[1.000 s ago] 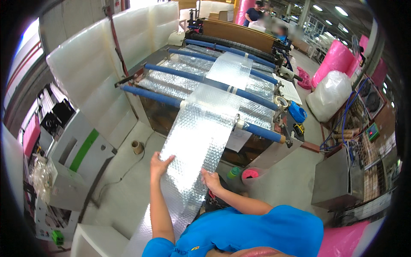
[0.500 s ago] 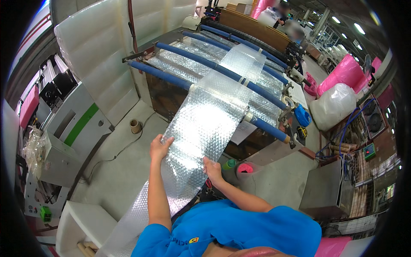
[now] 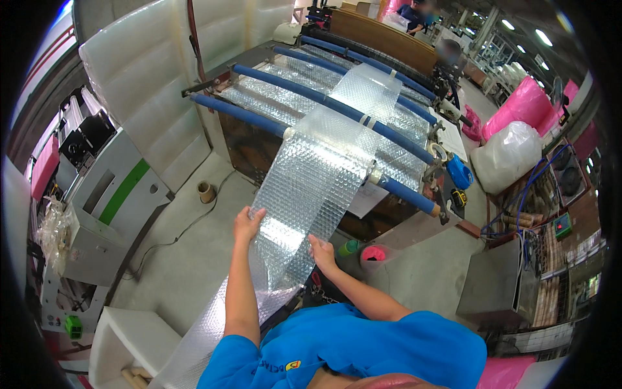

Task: The person pulls a sheet of bubble wrap from a machine and guides it onto a cardboard tube. They roll the bubble wrap around the tube by hand, then use scissors to cut the sheet and secure the roll with tape.

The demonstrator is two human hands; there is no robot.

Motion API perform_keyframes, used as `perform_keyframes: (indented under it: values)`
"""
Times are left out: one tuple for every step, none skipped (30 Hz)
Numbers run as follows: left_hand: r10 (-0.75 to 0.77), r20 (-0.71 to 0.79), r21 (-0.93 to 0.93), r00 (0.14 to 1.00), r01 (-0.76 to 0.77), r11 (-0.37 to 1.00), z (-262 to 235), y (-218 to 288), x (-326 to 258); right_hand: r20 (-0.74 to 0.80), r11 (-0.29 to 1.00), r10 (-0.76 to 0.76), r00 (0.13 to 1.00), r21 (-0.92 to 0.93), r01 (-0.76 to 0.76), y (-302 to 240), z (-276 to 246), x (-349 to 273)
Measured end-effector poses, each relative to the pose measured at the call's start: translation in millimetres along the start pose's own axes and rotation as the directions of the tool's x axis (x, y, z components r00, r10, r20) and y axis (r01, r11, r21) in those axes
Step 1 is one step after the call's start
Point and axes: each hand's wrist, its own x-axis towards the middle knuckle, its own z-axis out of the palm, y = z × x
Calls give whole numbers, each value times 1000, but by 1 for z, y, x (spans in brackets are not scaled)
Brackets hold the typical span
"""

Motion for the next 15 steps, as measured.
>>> perform_keyframes:
  values:
    - [6,5,-8,1000,-6,1000,0,0,1,-3,1000,-10,1000,-16,10,0,-1,0]
    - [-1,61,-57,998,4,998,0,0,1,-5,999,-21,1000,-32,21,0,-2,0]
    - [-5,117,-105,993,18,994,-1,-1,2,-7,998,-32,999,-49,31,1,-2,0]
    - [-10,176,-148,984,37,988,-2,0,0,-3,999,-33,999,-25,33,5,-3,1]
    - [1,163,-159,987,25,987,-1,-1,0,0,999,-35,999,-1,35,9,-2,2]
    - [13,151,-170,988,13,985,2,-1,0,2,999,-37,999,23,37,13,-3,4]
    - [24,137,-179,990,1,984,4,-3,1,0,999,-34,999,6,34,12,-2,4]
    - [24,121,-163,992,-4,987,7,-9,3,-3,999,-31,1000,-11,31,11,-2,5]
    - [25,105,-147,994,-9,989,11,-15,6,-6,999,-28,1000,-27,28,10,-2,5]
    - [28,95,-132,995,-16,991,12,-14,6,-2,999,-34,999,-11,34,12,-3,6]
    - [24,100,-118,995,-12,993,13,-13,6,1,999,-39,999,6,39,13,-3,8]
    - [20,104,-104,994,-9,995,14,-12,5,4,999,-45,999,23,45,15,-4,10]
    - [12,105,-88,994,-3,996,11,-9,3,-12,1000,-30,999,5,30,12,-3,8]
    - [6,94,-44,996,-2,999,10,-6,2,-28,1000,-14,1000,-13,14,8,-3,7]
    - [-1,82,1,997,1,1000,9,-2,0,-43,1000,1,999,-31,-3,5,-3,7]
